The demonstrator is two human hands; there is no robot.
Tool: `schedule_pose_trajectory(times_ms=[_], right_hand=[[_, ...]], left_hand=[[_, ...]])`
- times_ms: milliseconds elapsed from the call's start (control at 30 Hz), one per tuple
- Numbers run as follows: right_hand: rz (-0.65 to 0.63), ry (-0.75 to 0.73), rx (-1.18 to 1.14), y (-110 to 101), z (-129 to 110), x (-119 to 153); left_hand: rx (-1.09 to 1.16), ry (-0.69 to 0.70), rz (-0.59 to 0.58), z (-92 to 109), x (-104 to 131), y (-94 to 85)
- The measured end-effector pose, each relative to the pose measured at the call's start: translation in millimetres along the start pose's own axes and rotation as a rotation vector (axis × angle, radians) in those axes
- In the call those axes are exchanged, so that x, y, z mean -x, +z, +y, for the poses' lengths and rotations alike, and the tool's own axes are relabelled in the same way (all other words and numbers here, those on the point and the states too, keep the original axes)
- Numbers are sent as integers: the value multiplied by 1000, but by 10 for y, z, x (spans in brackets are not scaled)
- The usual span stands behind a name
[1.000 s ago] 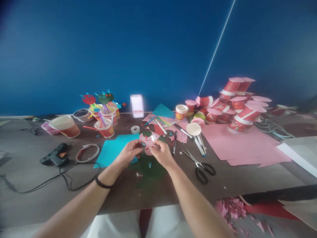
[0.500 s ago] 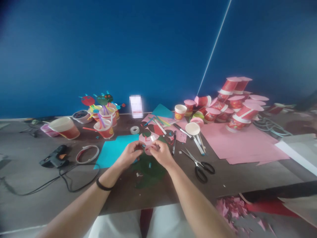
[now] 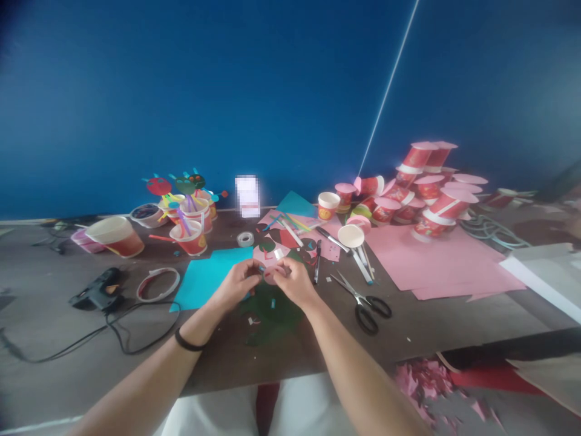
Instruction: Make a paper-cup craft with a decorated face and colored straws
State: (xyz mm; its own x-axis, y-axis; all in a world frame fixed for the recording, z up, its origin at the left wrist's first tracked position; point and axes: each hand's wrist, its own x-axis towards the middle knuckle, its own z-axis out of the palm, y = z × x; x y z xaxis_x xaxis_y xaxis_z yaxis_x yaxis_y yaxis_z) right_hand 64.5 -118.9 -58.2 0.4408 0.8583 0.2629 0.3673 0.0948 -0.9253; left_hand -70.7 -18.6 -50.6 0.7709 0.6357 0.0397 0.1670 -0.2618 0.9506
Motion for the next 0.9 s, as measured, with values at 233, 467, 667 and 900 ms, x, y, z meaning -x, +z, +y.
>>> schedule_pose_trajectory(times_ms=[233,467,667,900], right_hand=[[-5,2,1,4,14,-4],[-10,6,5,4,28,-3],[-6,16,3,14,36,-8],[-1,21,-9,21,15,-4]], left_hand=[[-21,-8,4,30,1,11],[-44,-12,3,44,2,11],[-46,-17,-4,36,2,18],[-22,-31,-4,33,-1,18]])
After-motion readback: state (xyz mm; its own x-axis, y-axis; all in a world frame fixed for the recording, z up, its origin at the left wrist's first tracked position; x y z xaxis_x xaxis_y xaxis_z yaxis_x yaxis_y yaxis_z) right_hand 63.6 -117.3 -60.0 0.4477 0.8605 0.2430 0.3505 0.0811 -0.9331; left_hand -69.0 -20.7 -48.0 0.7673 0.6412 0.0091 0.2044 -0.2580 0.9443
